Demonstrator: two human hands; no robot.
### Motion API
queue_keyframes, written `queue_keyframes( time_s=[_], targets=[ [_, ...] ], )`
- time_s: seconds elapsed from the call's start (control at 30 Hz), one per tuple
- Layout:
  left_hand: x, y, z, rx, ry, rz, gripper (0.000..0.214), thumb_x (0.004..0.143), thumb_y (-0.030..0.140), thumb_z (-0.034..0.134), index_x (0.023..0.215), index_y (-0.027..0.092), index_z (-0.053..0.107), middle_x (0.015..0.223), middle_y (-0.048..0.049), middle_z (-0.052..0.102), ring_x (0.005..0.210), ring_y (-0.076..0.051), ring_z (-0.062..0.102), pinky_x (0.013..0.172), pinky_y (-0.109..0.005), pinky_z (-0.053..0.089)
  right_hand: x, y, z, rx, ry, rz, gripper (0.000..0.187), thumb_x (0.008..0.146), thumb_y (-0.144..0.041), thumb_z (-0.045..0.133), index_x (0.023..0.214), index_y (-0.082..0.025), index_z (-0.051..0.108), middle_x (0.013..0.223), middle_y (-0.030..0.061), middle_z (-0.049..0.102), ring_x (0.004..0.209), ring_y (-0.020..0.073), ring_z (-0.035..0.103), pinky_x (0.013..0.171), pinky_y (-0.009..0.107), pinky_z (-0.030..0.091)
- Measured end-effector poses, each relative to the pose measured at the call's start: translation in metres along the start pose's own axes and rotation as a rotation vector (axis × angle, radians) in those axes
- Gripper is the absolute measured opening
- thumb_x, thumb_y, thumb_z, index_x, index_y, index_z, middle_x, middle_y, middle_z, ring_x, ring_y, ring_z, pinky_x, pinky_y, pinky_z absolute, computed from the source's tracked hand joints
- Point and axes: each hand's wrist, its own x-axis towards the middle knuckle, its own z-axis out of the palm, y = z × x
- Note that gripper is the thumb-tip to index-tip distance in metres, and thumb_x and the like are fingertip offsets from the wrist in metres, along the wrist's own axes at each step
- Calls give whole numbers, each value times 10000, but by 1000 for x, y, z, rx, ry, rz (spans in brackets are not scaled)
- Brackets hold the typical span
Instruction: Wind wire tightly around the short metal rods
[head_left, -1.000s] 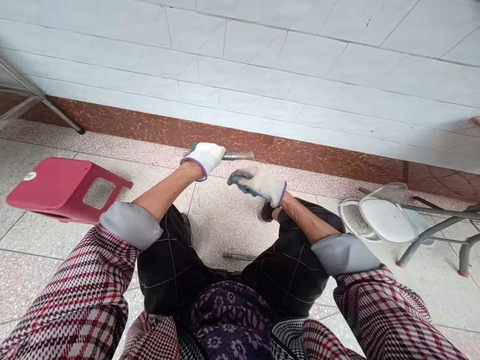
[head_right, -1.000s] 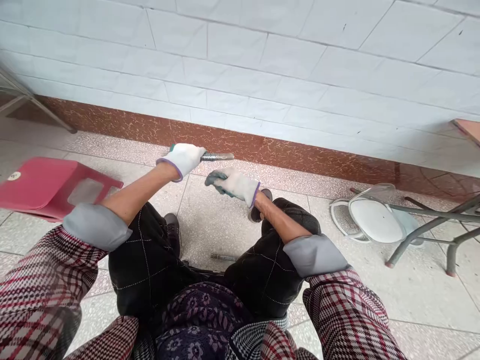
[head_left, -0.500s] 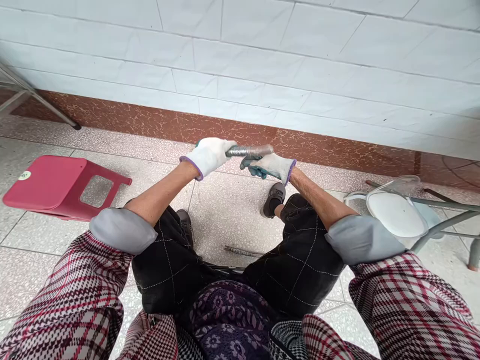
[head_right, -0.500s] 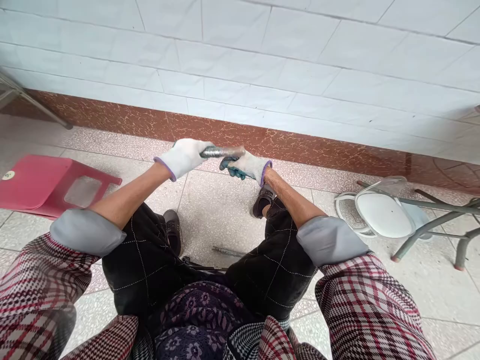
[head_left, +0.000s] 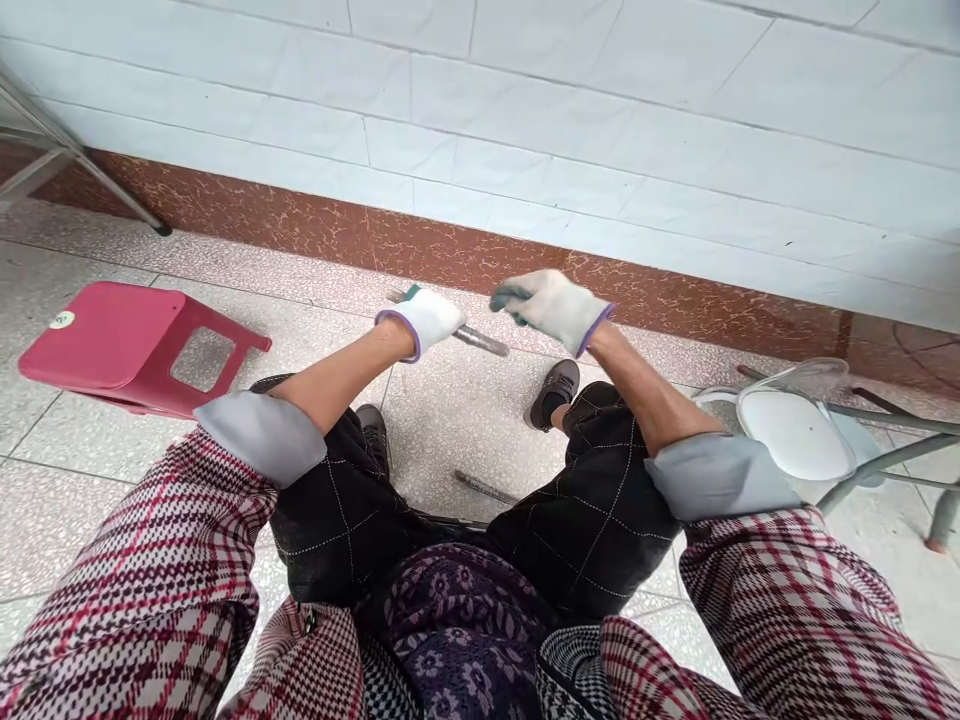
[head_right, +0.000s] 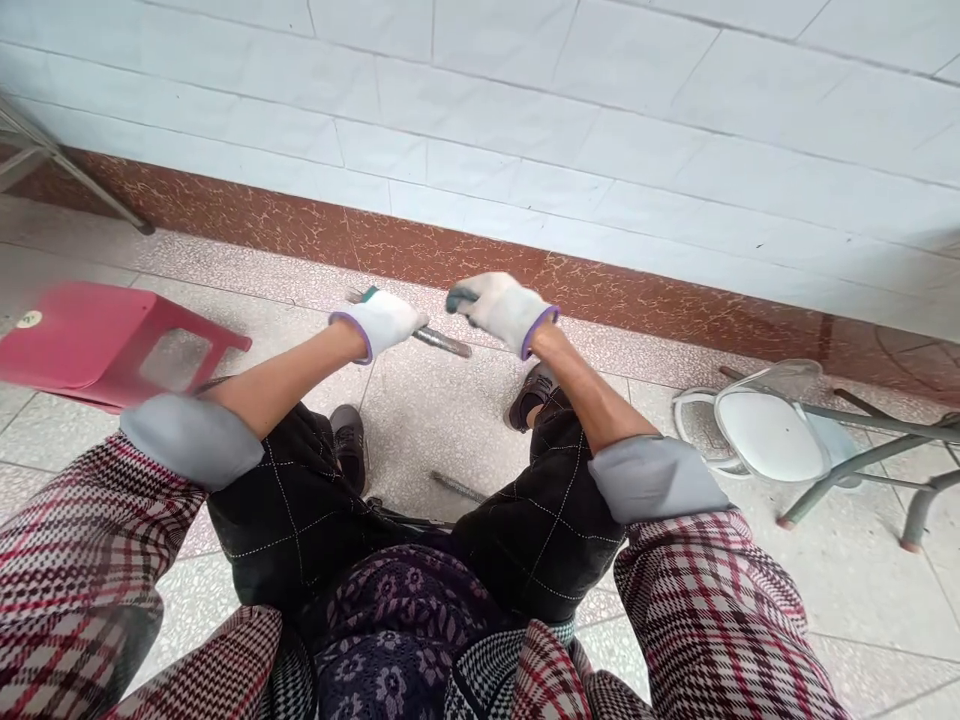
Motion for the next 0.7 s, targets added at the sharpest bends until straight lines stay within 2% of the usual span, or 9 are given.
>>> queue_keyframes(
  time_s=[0.07, 0.13, 0.23, 0.33, 0.37, 0.43, 0.53, 0.6, 0.7],
  targets=[
    [-5, 12, 0, -34, 18, 69, 360, 838, -24, 708, 1082, 201, 849, 805, -125, 737, 921, -318, 725, 837, -395, 472, 8, 12, -15, -94, 36, 70, 198, 956, -204, 671, 1027, -147, 847, 784, 31, 713, 640, 119, 594, 604, 262, 449],
    [-8, 19, -5, -55, 47, 87, 371, 887, 0, 648, 1121, 209, 846, 824, -125, 744, 870, -299, 719, 795, -391, 460, 10, 21, -19, -137, 24, 134, 176, 928, -155, 662, 958, -146, 835, 688, 6, 663, 583, 109, 548, 562, 255, 406],
    [-10, 16, -14, -233, 136, 55, 336, 968, 127, 601, 1212, 197, 821, 847, -108, 750, 779, -257, 684, 707, -370, 437, 2, 22, -4, -111, -27, 120, 126, 908, -148, 685, 886, -147, 809, 670, 10, 661, 574, 107, 530, 548, 252, 395],
    [-7, 3, -19, -578, 304, -20, 340, 980, 246, 620, 1267, 179, 789, 921, -87, 764, 786, -210, 667, 683, -328, 447, -13, 7, 21, -11, -100, 31, 144, 957, -223, 689, 942, -150, 812, 713, 30, 700, 608, 118, 566, 562, 245, 434],
    [-5, -2, -18, -630, 345, -65, 342, 974, 260, 627, 1263, 175, 788, 929, -84, 763, 803, -203, 668, 689, -316, 454, -18, 0, 28, 17, -122, 11, 157, 973, -242, 686, 970, -154, 816, 727, 37, 713, 623, 124, 580, 567, 245, 449],
    [0, -11, -16, -564, 369, -153, 327, 978, 271, 627, 1243, 180, 796, 911, -89, 755, 841, -214, 675, 711, -314, 467, -28, -15, 37, 55, -164, -24, 164, 988, -269, 699, 1020, -169, 825, 773, 47, 742, 656, 139, 606, 582, 251, 478],
    [4, -19, -11, -211, 270, -206, 324, 987, 210, 608, 1247, 207, 801, 856, -104, 735, 902, -265, 699, 759, -344, 471, -36, -32, 34, 72, -197, -50, 168, 985, -276, 719, 1068, -189, 837, 826, 39, 766, 688, 140, 622, 617, 251, 501],
    [0, -16, -10, -15, 167, -155, 369, 972, 129, 592, 1265, 214, 800, 848, -115, 735, 936, -288, 713, 779, -356, 463, -33, -37, 21, 55, -147, -64, 195, 984, -252, 699, 1097, -184, 842, 868, 37, 773, 710, 137, 627, 647, 251, 506],
    [-10, -3, -14, 82, 57, -37, 426, 951, 64, 584, 1285, 209, 805, 857, -131, 750, 923, -298, 722, 779, -369, 446, -21, -32, -5, 20, 23, -44, 245, 977, -188, 640, 1104, -150, 845, 915, 52, 768, 732, 136, 629, 666, 256, 498]
  ],
)
